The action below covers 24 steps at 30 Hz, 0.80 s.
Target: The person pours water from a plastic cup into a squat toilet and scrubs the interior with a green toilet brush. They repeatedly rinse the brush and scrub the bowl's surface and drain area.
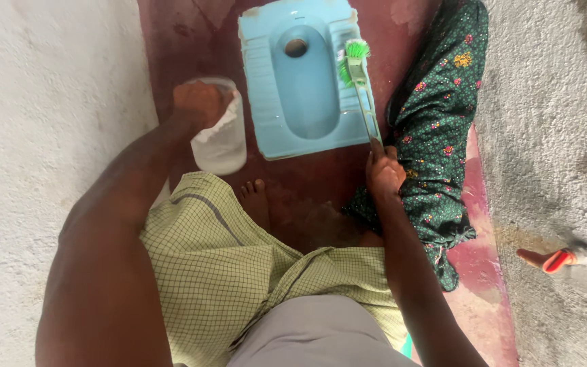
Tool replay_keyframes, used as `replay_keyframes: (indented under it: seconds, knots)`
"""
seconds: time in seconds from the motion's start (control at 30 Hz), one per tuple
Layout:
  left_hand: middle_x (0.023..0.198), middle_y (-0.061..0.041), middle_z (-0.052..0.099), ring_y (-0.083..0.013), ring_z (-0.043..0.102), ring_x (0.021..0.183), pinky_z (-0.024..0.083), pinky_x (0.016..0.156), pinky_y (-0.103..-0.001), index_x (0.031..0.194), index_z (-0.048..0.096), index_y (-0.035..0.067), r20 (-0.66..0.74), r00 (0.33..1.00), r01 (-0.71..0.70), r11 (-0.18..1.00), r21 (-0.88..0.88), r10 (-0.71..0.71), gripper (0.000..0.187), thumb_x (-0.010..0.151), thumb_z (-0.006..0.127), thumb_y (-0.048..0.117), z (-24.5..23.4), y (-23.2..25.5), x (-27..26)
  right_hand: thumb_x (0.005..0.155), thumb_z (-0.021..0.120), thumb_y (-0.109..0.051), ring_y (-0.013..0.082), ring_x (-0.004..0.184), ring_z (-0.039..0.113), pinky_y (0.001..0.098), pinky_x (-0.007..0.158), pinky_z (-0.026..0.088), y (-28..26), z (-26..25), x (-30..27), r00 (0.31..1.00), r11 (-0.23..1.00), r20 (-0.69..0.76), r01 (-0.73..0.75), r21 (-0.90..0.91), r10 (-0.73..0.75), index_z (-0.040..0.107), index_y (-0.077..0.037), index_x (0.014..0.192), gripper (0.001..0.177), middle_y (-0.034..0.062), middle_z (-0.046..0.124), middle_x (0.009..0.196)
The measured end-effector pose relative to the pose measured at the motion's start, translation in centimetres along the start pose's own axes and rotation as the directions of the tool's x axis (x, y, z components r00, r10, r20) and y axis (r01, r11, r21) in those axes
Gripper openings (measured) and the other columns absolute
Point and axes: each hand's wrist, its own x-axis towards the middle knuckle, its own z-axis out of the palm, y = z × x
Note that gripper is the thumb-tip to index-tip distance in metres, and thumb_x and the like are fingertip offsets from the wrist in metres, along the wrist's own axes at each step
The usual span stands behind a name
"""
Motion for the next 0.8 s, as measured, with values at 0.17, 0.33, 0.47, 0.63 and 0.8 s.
replay_keyframes:
  seconds: [0.17,0.33,0.47,0.63,0.8]
  knots:
    - [0.123,-0.018,0.072,-0.0361,0.067,0.117,0.05,0.097,-0.053,0.121,0.075,0.009,0.261,0.965,-0.052,0.996,0.079,0.03,0.069,0.104,0.037,0.064,-1.3,4.2,-0.5,0.1,0.06,-0.027,0.0405,0.086,0.072,0.0521,0.076,0.058,-0.2,-0.4,-0.1,1.0,1.0,-0.022,-0.013,0.023,0.013,0.064,-0.031,0.138,0.038,0.011,0.067,0.119]
    - [0.139,-0.012,0.067,-0.0337,0.062,0.129,0.048,0.104,-0.052,0.139,0.066,0.014,0.393,0.918,-0.119,0.983,0.142,0.054,0.066,0.103,0.039,0.061,-0.5,5.5,0.7,0.1,0.06,-0.028,0.0398,0.086,0.072,0.0517,0.076,0.058,-0.1,-0.1,0.0,0.999,0.999,-0.026,-0.026,0.028,0.026,0.065,-0.031,0.138,0.037,0.0103,0.067,0.119]
    - [0.144,-0.009,0.062,-0.0326,0.057,0.133,0.045,0.107,-0.051,0.142,0.063,0.021,0.342,0.937,-0.141,0.969,0.201,0.065,0.063,0.097,0.048,0.063,-1.5,5.1,3.5,0.1,0.061,-0.029,0.04,0.083,0.072,0.0515,0.075,0.058,0.1,-0.1,0.1,0.999,1.0,-0.041,-0.012,0.02,0.012,0.065,-0.031,0.137,0.037,0.0104,0.067,0.117]
    - [0.143,-0.008,0.064,-0.0308,0.059,0.133,0.045,0.108,-0.052,0.14,0.066,0.023,0.283,0.959,-0.112,0.954,0.276,0.03,0.063,0.094,0.054,0.064,-3.8,4.5,6.5,0.1,0.06,-0.03,0.0396,0.082,0.072,0.0516,0.073,0.058,0.2,0.2,-0.2,0.999,1.0,-0.041,-0.021,0.018,0.022,0.065,-0.031,0.137,0.037,0.0096,0.067,0.113]
    - [0.129,-0.016,0.069,-0.0356,0.065,0.119,0.048,0.097,-0.051,0.128,0.072,0.013,0.032,0.999,-0.006,0.986,0.167,0.0,0.063,0.101,0.049,0.065,-5.8,3.0,7.9,0.101,0.06,-0.029,0.0386,0.082,0.072,0.0499,0.073,0.059,0.5,0.8,-0.2,0.997,1.0,-0.071,-0.003,0.0,0.003,0.064,-0.03,0.137,0.036,0.0094,0.067,0.115]
